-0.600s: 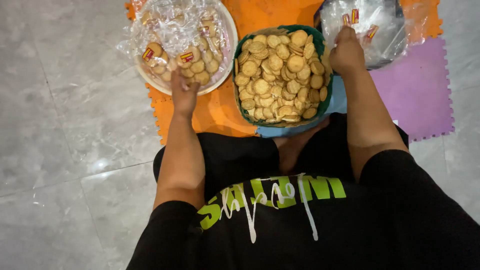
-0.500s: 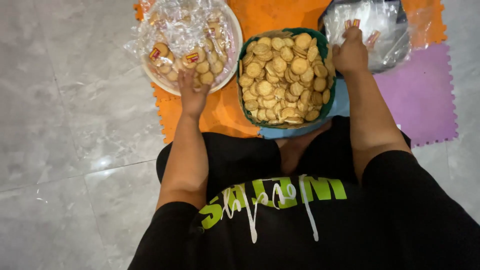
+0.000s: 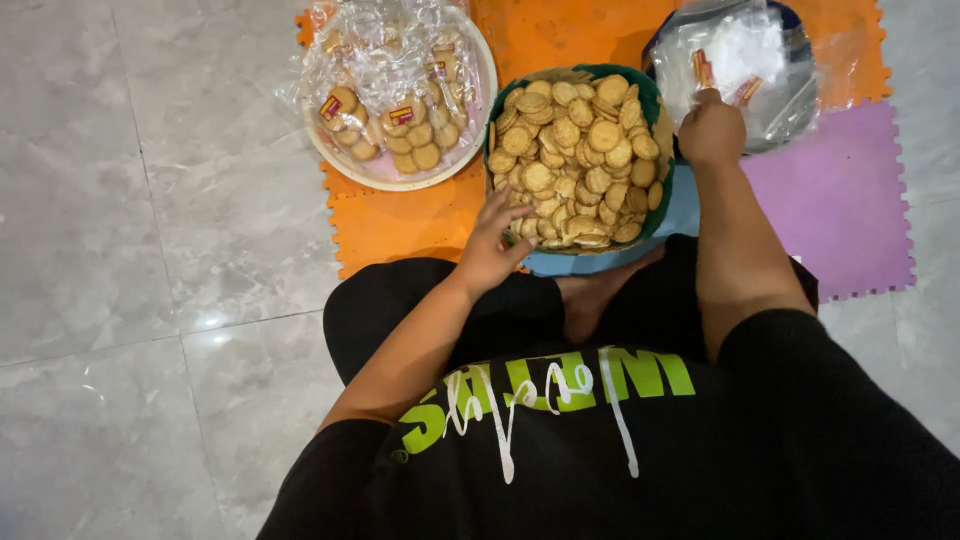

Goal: Packing individual cookies into small plastic bags from a large container while sitting on the floor

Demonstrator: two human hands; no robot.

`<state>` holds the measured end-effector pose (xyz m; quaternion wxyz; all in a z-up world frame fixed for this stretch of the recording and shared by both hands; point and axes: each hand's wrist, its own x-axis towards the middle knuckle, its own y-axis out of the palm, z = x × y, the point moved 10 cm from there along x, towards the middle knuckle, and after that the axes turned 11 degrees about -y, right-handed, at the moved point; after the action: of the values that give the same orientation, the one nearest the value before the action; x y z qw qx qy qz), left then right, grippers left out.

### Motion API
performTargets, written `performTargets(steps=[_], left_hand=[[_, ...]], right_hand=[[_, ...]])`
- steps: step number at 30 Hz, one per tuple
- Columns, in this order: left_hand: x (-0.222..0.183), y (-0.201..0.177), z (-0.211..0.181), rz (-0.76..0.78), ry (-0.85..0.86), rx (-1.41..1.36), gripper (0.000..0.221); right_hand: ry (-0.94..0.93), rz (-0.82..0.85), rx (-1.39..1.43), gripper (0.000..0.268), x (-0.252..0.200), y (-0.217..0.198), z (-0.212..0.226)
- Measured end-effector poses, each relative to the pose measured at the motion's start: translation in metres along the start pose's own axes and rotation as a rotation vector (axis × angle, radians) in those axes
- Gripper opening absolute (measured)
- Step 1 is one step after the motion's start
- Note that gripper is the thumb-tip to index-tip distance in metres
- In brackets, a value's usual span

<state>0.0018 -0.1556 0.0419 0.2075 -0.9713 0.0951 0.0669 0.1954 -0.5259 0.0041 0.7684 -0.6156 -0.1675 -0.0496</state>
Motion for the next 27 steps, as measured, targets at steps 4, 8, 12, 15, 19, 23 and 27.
performTargets(steps=[4,8,12,15,19,23,27], left_hand=[[0.003,-0.002,0.006,-0.071,0.056,0.075,0.048],[0.004,-0.005,0.002,-0.049,0.070,0.057,0.048],[0.006,-0.002,-0.002,-0.006,0.060,0.126,0.050],[0.004,-0.014,-0.035,-0.038,0.129,0.059,0.056],[0.013,-0.027,-0.088,0.035,0.145,-0.070,0.073],[0.033,-0.027,-0.120,0.013,0.283,-0.011,0.110],[0.057,-0.018,-0.120,0.009,0.294,0.109,0.140]], right_hand=[[-0.057,-0.248,0.086,0.025,-0.011,-0.070,0.048],[-0.170,-0.428,0.480,0.018,-0.021,-0.140,0.113],[0.037,-0.360,1.056,0.019,-0.037,-0.142,0.137],[0.074,-0.259,1.181,0.025,-0.048,-0.147,0.158],[0.018,-0.351,1.123,0.024,-0.061,-0.152,0.176],[0.066,-0.261,1.189,0.027,-0.071,-0.149,0.199],[0.032,-0.078,1.184,0.027,-0.069,-0.179,0.238]])
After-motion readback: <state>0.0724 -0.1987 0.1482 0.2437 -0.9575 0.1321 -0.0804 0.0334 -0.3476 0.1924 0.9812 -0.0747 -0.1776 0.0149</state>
